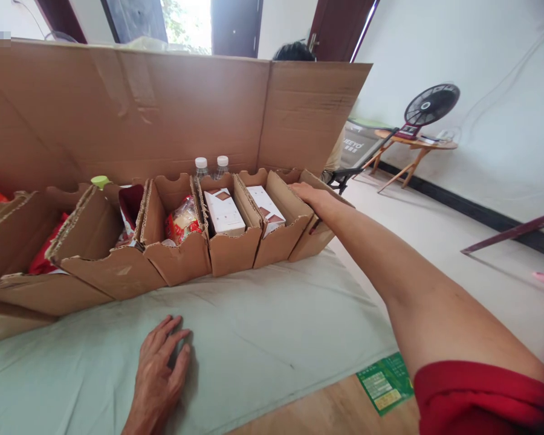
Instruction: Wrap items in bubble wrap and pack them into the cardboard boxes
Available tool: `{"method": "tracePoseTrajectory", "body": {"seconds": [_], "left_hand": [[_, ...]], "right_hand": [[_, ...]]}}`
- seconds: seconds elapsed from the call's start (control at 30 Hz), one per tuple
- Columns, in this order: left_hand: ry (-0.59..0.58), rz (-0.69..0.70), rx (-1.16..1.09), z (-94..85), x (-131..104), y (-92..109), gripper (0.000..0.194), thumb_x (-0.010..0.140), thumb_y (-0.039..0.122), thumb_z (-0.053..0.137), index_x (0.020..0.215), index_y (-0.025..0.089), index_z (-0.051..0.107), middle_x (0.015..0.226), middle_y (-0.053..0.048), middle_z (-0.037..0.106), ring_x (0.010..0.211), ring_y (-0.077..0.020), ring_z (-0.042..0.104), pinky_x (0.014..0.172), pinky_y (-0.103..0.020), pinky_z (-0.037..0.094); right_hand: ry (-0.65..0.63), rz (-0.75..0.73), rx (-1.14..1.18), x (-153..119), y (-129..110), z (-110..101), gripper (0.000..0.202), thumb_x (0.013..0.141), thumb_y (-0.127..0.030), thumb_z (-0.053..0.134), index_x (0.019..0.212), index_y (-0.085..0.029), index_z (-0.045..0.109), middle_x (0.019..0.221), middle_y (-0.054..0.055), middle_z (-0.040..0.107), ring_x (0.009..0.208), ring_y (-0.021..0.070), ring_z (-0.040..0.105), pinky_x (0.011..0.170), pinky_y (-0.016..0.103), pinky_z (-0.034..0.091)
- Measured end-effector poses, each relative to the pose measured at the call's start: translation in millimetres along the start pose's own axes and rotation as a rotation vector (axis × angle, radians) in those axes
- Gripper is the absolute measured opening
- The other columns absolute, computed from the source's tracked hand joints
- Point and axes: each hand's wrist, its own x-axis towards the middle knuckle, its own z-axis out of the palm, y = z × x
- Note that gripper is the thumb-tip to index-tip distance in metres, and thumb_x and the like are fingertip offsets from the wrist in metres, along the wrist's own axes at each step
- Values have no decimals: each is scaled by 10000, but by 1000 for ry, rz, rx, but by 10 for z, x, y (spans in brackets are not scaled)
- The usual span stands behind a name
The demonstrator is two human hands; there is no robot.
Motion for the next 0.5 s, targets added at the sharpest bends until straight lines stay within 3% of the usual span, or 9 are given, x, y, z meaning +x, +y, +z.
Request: {"method": "tracePoseTrajectory", "body": {"seconds": [0.13, 0.2, 0.27, 0.33, 0.4, 0.43, 0.5], "left_hand": [[-6, -18, -8, 22, 1, -5, 213, 939, 322, 562, 1047, 239, 726, 1219, -112, 725, 1220, -338, 626, 952, -532, 531], [-12, -27, -16, 30, 6, -8, 210, 938, 313, 559, 1039, 238, 728, 1217, -113, 726, 1219, -344, 626, 952, -549, 531], [-7, -37, -43, 24, 20, -6, 209, 938, 299, 555, 1034, 236, 730, 1226, -117, 723, 1228, -348, 622, 959, -562, 529], [22, -60, -86, -3, 40, 14, 213, 934, 297, 564, 1049, 235, 732, 1246, -126, 712, 1252, -348, 609, 985, -570, 521], [50, -113, -159, -53, 57, 70, 235, 927, 320, 591, 1098, 236, 728, 1301, -135, 684, 1307, -348, 576, 1045, -578, 491], [47, -151, -216, -84, 59, 116, 262, 923, 342, 608, 1136, 241, 721, 1342, -136, 662, 1337, -348, 554, 1078, -581, 470], [-21, -244, -379, -156, 45, 246, 395, 909, 420, 648, 1270, 263, 669, 1436, -133, 604, 1377, -349, 525, 1123, -580, 437]], "right_hand": [[54, 112, -2, 77, -99, -103, 217, 755, -369, 727, 935, -261, 783, 1091, 149, 775, 1178, 423, 651, 1080, 556, 444], [146, 159, -5, 22, -96, -277, 281, 813, -419, 643, 1014, -268, 769, 1158, 151, 754, 1222, 442, 616, 1081, 608, 418], [327, 209, 33, -143, -68, -517, 372, 897, -446, 501, 1109, -249, 734, 1244, 159, 714, 1253, 425, 592, 1076, 604, 420], [625, 230, 195, -437, -84, -742, 382, 927, -440, 437, 1118, -243, 704, 1245, 161, 700, 1213, 384, 614, 1048, 557, 459], [900, 187, 455, -866, -230, -836, 261, 909, -435, 507, 1033, -297, 690, 1169, 116, 721, 1120, 343, 651, 997, 513, 502], [953, 152, 573, -1122, -366, -801, 181, 892, -436, 560, 977, -331, 681, 1125, 82, 733, 1076, 332, 662, 970, 508, 515], [837, 91, 701, -1676, -749, -551, 103, 898, -447, 617, 918, -366, 679, 1113, 14, 738, 1091, 311, 655, 989, 497, 505]]}}
